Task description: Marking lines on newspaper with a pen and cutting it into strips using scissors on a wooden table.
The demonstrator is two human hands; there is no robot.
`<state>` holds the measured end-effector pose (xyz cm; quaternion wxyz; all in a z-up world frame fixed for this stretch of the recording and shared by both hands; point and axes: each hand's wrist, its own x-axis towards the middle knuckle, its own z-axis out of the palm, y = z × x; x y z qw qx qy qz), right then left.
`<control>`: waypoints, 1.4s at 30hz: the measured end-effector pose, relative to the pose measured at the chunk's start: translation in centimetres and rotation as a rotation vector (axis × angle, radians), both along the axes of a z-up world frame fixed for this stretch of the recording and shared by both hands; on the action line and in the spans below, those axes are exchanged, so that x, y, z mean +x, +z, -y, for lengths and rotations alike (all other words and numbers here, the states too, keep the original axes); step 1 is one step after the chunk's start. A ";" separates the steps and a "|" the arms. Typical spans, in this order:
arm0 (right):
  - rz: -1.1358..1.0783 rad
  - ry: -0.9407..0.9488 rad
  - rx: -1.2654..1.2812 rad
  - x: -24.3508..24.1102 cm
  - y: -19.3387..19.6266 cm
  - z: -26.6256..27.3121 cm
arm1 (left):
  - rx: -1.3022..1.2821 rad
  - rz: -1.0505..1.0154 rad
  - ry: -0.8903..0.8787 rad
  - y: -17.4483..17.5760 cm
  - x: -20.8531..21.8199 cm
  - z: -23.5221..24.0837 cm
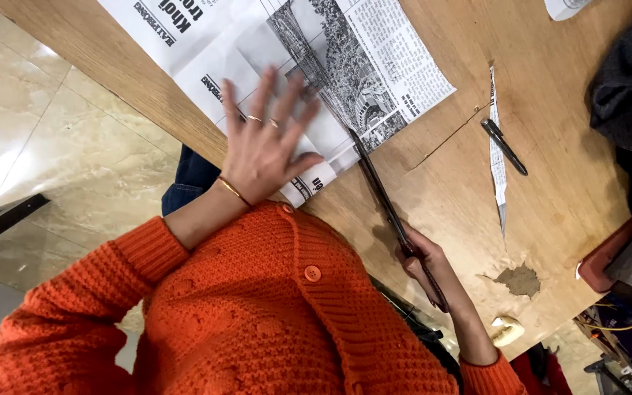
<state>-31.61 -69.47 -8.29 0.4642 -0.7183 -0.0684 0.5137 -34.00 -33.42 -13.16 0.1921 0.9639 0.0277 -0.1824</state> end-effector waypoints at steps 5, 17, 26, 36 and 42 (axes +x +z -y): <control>0.022 0.030 0.007 0.8 1.2 -1.3 | 0.010 0.044 0.087 0.2 -0.4 -0.7; 0.095 0.158 -0.044 3.1 0.3 -1.6 | -0.001 0.071 0.068 0.2 -0.5 -0.7; 0.091 0.161 -0.043 4.2 0.8 -2.6 | -0.014 0.081 0.060 0.1 -0.6 -0.7; 0.085 0.220 0.030 5.6 2.5 -7.2 | -0.068 0.100 0.073 -0.2 -0.6 -0.6; 0.136 0.225 0.011 5.4 1.3 -7.0 | -0.061 0.158 0.067 -0.4 -0.8 -0.7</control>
